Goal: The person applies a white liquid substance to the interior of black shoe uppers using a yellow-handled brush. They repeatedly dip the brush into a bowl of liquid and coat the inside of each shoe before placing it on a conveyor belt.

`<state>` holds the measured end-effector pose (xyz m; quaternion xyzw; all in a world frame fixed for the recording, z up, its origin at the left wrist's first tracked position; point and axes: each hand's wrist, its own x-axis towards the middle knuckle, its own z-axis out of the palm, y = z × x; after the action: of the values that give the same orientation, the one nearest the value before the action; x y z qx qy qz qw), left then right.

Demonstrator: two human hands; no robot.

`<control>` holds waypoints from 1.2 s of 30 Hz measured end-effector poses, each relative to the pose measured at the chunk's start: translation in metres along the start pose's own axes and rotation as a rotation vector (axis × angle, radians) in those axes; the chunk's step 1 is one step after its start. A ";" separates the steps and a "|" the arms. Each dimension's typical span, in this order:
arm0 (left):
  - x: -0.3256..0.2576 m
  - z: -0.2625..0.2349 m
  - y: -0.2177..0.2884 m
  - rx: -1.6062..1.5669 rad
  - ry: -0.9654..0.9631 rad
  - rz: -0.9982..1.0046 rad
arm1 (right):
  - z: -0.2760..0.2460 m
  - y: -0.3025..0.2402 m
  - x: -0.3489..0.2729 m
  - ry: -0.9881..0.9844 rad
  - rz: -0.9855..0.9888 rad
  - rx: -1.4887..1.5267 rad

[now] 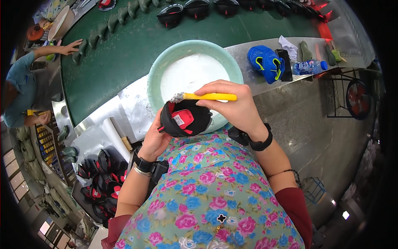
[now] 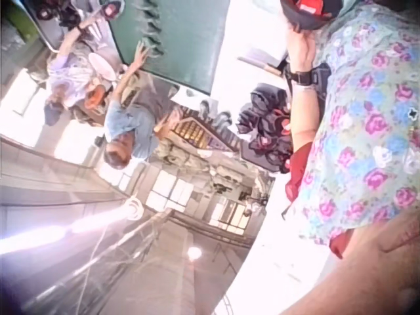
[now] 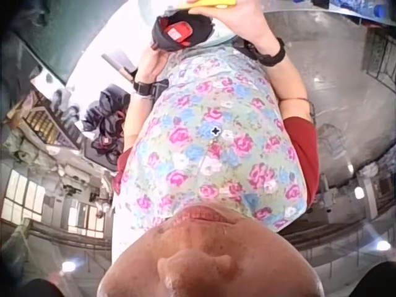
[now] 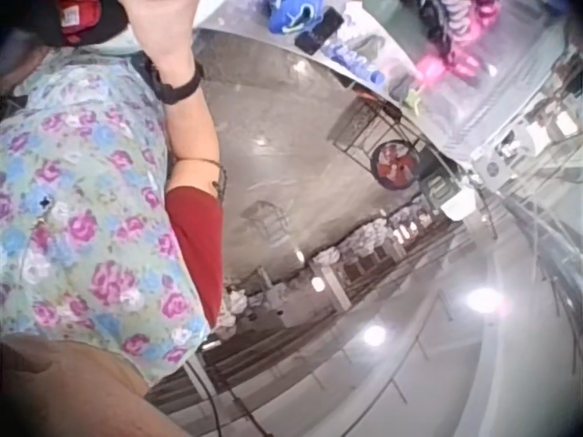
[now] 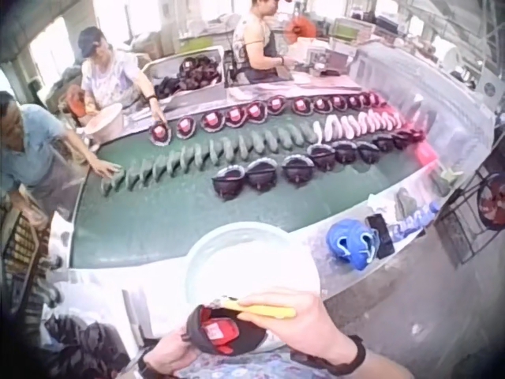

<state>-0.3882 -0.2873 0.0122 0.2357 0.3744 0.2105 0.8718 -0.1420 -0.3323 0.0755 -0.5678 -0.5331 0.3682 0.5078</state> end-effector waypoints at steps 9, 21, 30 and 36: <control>0.012 -0.001 0.013 0.166 0.046 0.269 | -0.003 0.015 -0.008 0.082 0.444 -0.219; 0.019 0.010 0.021 0.170 0.093 0.349 | -0.017 0.004 0.001 0.184 0.357 -0.156; 0.032 -0.010 0.016 -0.385 -0.116 -0.374 | -0.009 -0.029 0.014 -0.181 -0.161 0.050; 0.036 -0.006 0.023 -0.379 -0.262 -0.539 | -0.018 -0.006 0.018 0.064 0.212 -0.073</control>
<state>-0.3740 -0.2479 0.0018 -0.0126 0.2621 0.0067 0.9649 -0.1235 -0.3182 0.0873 -0.6506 -0.4665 0.3818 0.4619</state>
